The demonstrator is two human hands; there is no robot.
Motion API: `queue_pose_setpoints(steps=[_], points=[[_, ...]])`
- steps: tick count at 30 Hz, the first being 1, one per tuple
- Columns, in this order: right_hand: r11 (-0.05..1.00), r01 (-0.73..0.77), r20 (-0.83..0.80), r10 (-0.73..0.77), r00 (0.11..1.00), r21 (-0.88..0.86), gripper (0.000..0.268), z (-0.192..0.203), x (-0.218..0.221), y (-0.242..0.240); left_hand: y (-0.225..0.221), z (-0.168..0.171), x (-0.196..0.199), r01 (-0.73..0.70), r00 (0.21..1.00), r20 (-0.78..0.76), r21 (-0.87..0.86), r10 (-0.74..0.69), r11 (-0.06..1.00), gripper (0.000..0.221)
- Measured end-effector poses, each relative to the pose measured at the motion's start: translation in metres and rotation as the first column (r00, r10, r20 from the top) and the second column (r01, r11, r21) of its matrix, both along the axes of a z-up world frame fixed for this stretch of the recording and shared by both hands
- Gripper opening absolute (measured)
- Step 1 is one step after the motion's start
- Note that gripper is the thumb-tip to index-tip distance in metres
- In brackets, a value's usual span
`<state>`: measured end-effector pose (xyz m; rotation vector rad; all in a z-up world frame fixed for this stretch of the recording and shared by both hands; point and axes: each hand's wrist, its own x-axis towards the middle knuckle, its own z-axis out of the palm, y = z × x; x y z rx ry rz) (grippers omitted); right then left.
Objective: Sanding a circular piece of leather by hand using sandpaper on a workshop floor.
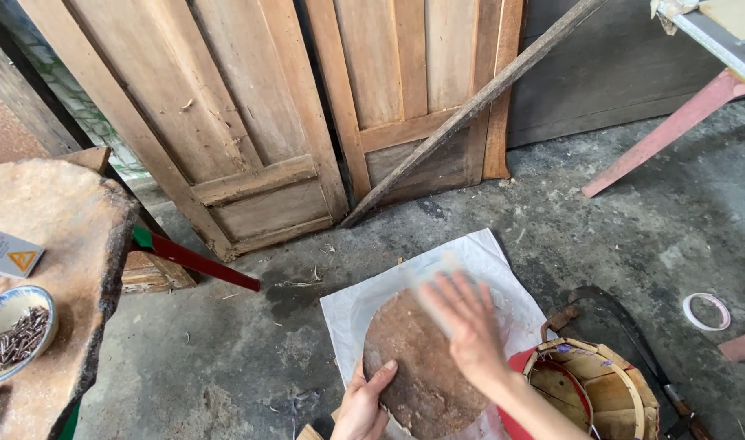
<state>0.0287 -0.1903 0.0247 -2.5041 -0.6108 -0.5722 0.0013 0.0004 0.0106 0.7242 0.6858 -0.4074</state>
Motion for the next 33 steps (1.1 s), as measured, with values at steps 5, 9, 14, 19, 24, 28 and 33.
queue_pose_setpoints(steps=[5,9,14,19,24,28,33], points=[[0.654,0.580,-0.680,-0.133,0.721,0.486,0.065,0.018,0.013,-0.018,0.003,0.050,0.005,-0.054,0.976,-0.208,0.043,0.062,0.998,0.066],[0.552,0.736,-0.837,-0.118,0.534,0.392,0.056,-0.017,0.018,-0.028,0.002,0.018,0.005,-0.066,0.975,-0.209,0.064,0.078,0.996,0.050],[0.641,0.685,-0.829,-0.135,0.543,0.345,0.057,-0.006,0.015,-0.031,-0.001,0.029,0.006,0.054,0.961,-0.276,0.155,-0.009,0.986,0.065],[0.909,0.323,-0.291,-0.244,0.925,0.264,0.094,0.004,-0.006,-0.005,-0.001,-0.004,0.001,0.082,0.961,-0.275,0.186,-0.029,0.979,0.068],[0.995,-0.082,0.057,0.079,0.995,0.057,0.052,-0.009,-0.039,0.023,0.009,-0.097,-0.010,0.111,0.979,0.169,0.035,-0.115,0.993,0.044],[0.990,-0.082,-0.020,0.080,0.997,-0.112,0.101,-0.021,-0.025,0.005,0.015,-0.073,-0.014,0.255,0.926,0.245,0.153,-0.286,0.955,0.063],[0.993,0.097,0.019,-0.096,0.995,-0.074,0.114,-0.011,-0.035,0.010,0.013,-0.085,-0.018,0.229,0.956,0.175,0.056,-0.235,0.972,0.063]])
